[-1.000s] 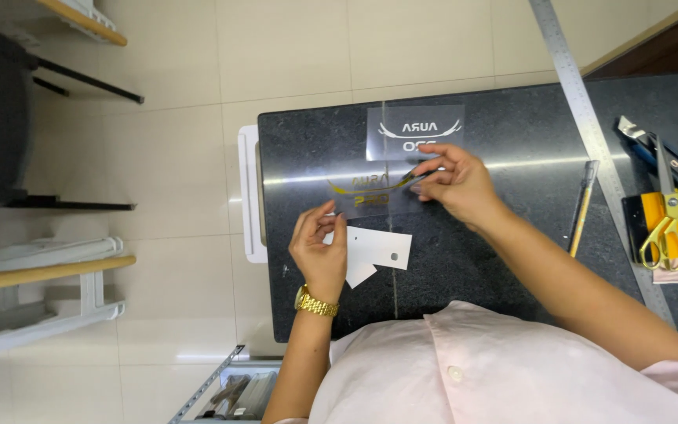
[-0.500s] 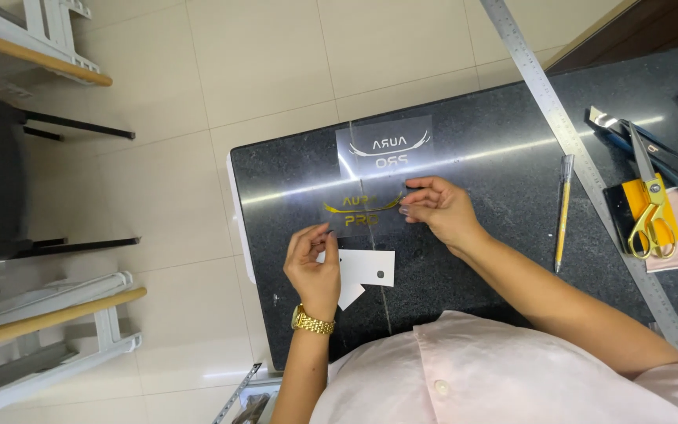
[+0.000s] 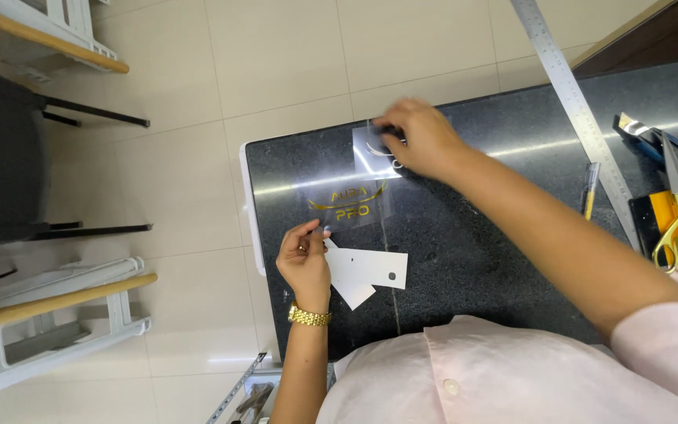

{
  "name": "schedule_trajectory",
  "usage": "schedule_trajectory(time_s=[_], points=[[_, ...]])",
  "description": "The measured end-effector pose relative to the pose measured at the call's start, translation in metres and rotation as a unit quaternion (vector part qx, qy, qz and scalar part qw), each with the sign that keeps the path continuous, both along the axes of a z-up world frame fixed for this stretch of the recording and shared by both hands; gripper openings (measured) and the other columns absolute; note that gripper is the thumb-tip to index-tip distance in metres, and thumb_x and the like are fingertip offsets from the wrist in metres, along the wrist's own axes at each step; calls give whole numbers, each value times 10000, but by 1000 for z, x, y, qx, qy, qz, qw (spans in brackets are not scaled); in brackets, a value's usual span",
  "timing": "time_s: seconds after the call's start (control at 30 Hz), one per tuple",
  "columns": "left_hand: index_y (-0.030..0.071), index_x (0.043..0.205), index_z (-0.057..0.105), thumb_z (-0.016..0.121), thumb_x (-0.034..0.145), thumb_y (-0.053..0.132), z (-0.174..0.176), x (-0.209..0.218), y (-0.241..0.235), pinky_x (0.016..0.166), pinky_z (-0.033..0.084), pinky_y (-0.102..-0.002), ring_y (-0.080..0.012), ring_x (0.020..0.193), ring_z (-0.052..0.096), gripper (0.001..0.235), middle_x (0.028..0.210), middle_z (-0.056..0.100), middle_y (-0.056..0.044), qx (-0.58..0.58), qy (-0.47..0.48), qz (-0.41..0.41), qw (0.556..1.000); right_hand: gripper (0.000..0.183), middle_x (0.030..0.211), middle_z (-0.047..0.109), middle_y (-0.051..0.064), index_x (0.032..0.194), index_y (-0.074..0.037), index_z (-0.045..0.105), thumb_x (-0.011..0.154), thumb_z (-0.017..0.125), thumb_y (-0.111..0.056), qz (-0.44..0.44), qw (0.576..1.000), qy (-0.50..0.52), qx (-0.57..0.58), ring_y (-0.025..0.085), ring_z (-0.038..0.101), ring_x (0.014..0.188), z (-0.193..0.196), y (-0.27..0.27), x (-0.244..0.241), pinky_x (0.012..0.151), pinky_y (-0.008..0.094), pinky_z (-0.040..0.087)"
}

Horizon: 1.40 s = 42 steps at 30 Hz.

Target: Applying gold-colored stickers with text to white rectangular cards on a dark workbench, occasionally using a pencil to mark or press the labels.

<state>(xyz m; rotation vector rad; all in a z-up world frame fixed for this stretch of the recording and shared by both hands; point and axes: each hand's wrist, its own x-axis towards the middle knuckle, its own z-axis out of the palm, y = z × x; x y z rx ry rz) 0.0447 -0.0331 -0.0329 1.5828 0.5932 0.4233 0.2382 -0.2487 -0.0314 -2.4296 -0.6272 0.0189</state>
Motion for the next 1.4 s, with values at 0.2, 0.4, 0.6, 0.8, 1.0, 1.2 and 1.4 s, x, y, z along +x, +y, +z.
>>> schedule_trajectory(time_s=[0.2, 0.4, 0.6, 0.8, 1.0, 1.2, 1.4], points=[[37, 1159, 661, 697, 915, 16, -13, -10, 11, 578, 559, -241, -166, 730, 743, 247, 976, 747, -87, -23, 47, -12, 999, 531, 1116, 762, 81, 1215, -199, 762, 763, 852, -463, 108, 947, 197, -229, 326, 695, 1056, -8, 45, 74, 872, 449, 554], [36, 1230, 554, 696, 898, 11, 4, -7, 10, 552, 587, -250, -177, 720, 748, 362, 947, 726, -108, -61, 38, 4, 997, 167, 843, 775, 43, 936, -282, 836, 838, 804, -413, 101, 961, 124, -226, 285, 706, 844, -1, 26, 102, 761, 431, 519], [39, 1205, 566, 697, 898, -7, 1, -5, 12, 540, 589, -243, -174, 734, 751, 338, 954, 720, -107, -59, 43, -4, 997, 173, 983, 783, -3, 1074, -111, 791, 953, 747, -227, 152, 971, 174, -67, 101, 661, 885, 159, 1, 32, 790, 285, 470], [41, 1195, 576, 689, 896, -15, -1, -1, 13, 509, 600, -239, -152, 736, 744, 325, 966, 720, -103, -49, 67, -1, 997, 253, 874, 724, 81, 867, -59, 610, 864, 861, -24, -46, 936, 309, 162, 109, 686, 749, 99, -27, -16, 670, 185, 549], [7, 1217, 658, 699, 900, 15, -8, -1, 16, 533, 637, -233, -135, 741, 754, 320, 962, 740, -91, 10, 77, -23, 997, 438, 968, 668, 184, 1407, 7, 587, 990, 545, 131, -65, 946, 263, 180, 214, 690, 816, 46, -27, -29, 706, 284, 582], [1, 1192, 691, 692, 901, 0, -14, -3, 19, 554, 650, -247, -157, 757, 759, 291, 986, 740, -122, -5, 80, -33, 996, 280, 849, 694, 137, 1268, -5, 690, 1016, 593, 68, 58, 911, 354, 205, 158, 630, 681, 28, -20, -26, 654, 268, 587], [15, 1156, 710, 683, 905, -12, -19, -4, 19, 569, 657, -246, -154, 758, 758, 254, 986, 735, -122, -19, 83, -31, 996, 409, 906, 685, 113, 1275, -48, 722, 960, 525, 124, 29, 893, 431, 124, 168, 632, 727, 19, 5, -30, 633, 272, 545]])
